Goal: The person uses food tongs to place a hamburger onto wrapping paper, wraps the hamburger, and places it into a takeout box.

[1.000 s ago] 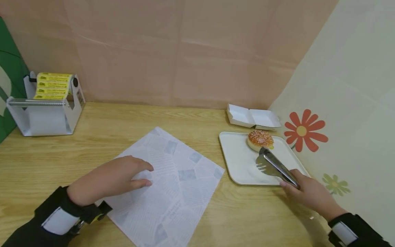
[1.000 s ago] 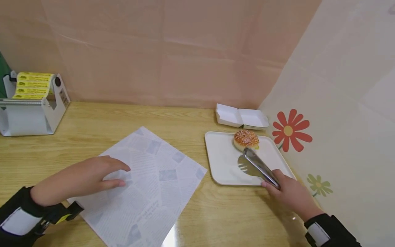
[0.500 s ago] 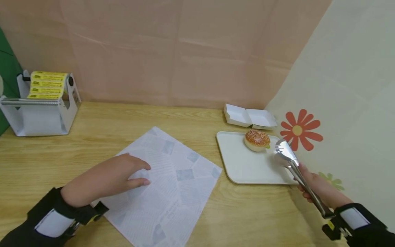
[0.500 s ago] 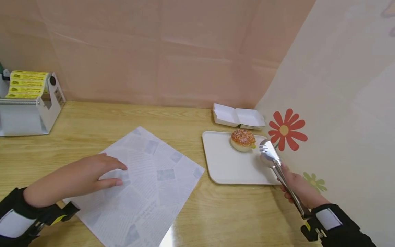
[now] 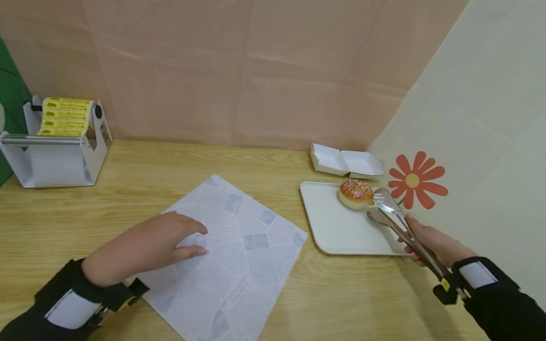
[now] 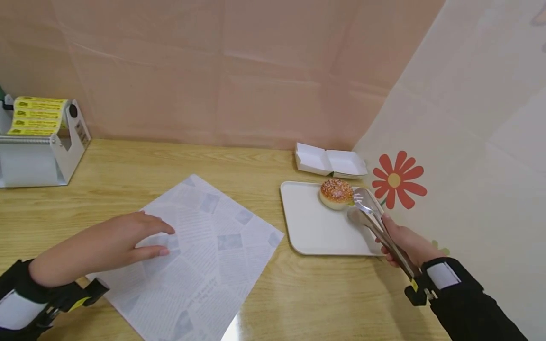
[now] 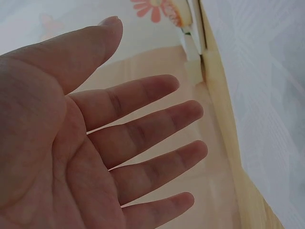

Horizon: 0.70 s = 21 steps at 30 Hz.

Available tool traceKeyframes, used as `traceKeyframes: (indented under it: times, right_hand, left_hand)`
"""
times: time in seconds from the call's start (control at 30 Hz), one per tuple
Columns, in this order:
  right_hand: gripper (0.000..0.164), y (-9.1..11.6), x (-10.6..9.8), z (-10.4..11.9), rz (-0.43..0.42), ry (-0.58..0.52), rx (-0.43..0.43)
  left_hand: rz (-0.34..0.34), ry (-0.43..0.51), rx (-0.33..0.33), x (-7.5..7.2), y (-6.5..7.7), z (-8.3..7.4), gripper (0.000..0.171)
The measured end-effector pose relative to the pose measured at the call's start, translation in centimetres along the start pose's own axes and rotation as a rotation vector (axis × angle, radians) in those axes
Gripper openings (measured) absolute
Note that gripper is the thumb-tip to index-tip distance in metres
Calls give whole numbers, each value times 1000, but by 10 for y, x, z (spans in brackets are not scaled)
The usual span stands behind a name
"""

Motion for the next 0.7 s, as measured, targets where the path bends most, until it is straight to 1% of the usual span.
traceKeyframes:
  times: [0.3, 0.47, 0.7]
  right_hand:
    - [90, -11, 3, 14, 71, 9, -15]
    - [90, -16, 6, 19, 94, -21, -18]
    - [89, -23, 7, 26, 84, -45, -12]
  left_hand:
    - [4, 0, -13, -2, 1, 1, 36]
    - [15, 11, -19, -2, 1, 1, 36]
    - [24, 17, -31, -1, 1, 2, 38]
Point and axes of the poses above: each hand's wrist, its own y-axis away from the middle knuckle, its own x-axis out of the palm, z = x × y, the point moved 8 cm from there along -y, towards the middle knuckle, and after that the axes turned 4 degrees about y, right-handed, at the moved point
